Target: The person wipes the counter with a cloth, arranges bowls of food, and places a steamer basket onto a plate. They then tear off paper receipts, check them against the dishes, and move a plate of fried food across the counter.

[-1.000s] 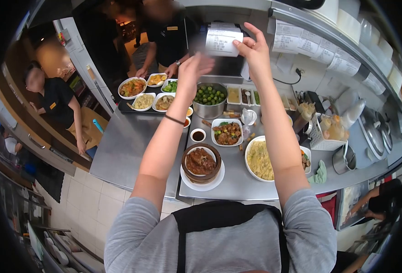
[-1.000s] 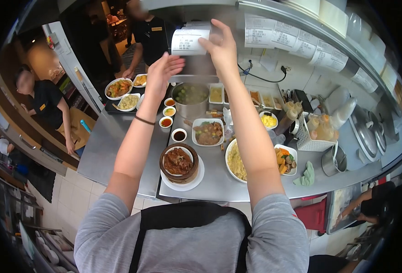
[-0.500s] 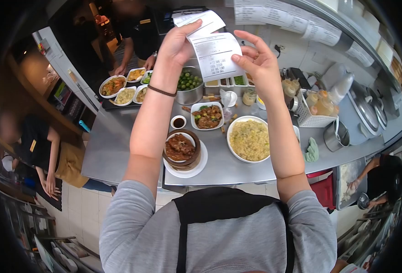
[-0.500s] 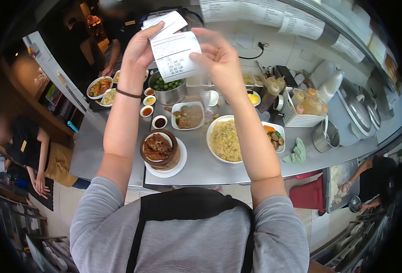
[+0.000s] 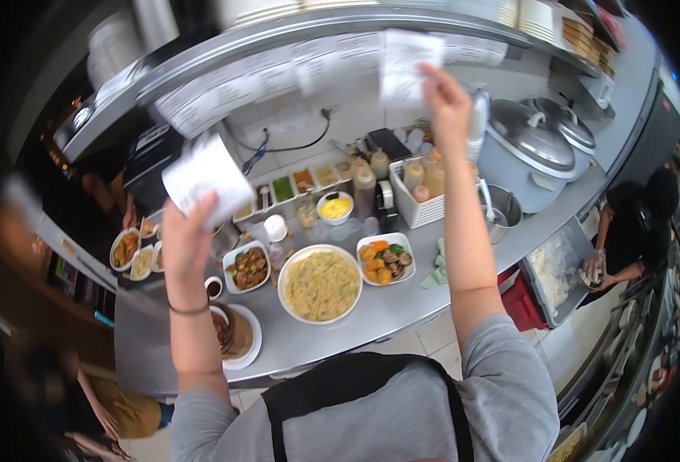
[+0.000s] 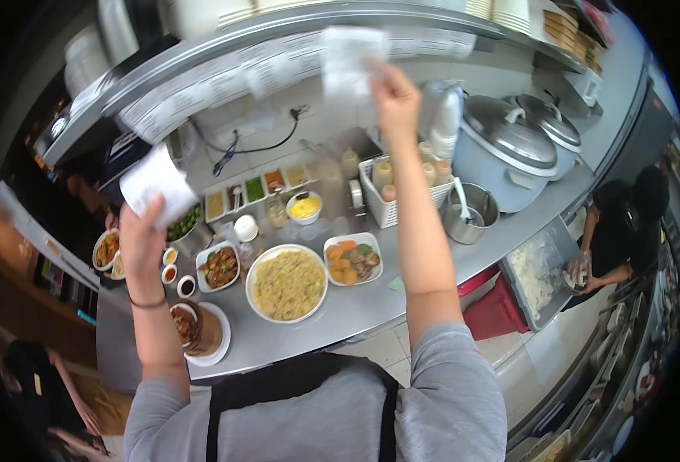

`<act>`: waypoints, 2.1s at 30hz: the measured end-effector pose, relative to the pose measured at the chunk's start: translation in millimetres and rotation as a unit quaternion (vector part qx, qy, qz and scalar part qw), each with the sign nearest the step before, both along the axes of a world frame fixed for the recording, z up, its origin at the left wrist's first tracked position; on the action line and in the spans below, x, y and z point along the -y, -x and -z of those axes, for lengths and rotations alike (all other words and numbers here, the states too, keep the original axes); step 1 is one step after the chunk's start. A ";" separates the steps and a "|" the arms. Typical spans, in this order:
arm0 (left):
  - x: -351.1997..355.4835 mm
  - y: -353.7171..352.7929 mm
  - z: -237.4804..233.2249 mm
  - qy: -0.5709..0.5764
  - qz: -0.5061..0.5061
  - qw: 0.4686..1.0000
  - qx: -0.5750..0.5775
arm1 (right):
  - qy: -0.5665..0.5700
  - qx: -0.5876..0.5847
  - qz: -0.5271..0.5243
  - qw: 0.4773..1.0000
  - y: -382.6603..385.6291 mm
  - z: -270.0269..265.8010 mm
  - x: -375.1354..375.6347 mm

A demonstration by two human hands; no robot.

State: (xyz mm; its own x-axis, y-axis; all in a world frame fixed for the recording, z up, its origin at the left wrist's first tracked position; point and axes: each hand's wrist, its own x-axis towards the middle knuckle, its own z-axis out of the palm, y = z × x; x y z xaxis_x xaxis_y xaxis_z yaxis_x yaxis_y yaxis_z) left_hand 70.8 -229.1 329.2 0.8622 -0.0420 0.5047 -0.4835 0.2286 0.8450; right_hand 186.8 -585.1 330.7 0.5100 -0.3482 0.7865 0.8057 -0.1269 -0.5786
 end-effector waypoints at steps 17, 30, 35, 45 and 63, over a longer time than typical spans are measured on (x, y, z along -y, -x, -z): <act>104.4 27.7 146.5 0.050 0.080 0.933 -0.346 | -0.155 -0.057 -0.030 0.986 -149.8 -37.8 308.4; 182.8 -2.7 143.0 -0.131 0.024 0.969 -0.209 | 0.077 -0.292 -0.362 0.882 96.1 134.8 26.3; 193.4 -20.5 173.3 0.208 0.305 0.868 -0.332 | -0.068 -0.289 -0.364 0.883 107.1 146.5 11.9; 164.8 -92.6 128.0 0.234 0.078 0.944 -0.220 | -0.031 -0.325 -0.372 0.869 110.4 154.3 14.8; 129.4 -8.7 159.9 -0.042 -0.136 0.972 -0.187 | -0.117 -0.219 -0.318 0.915 -29.6 85.1 17.3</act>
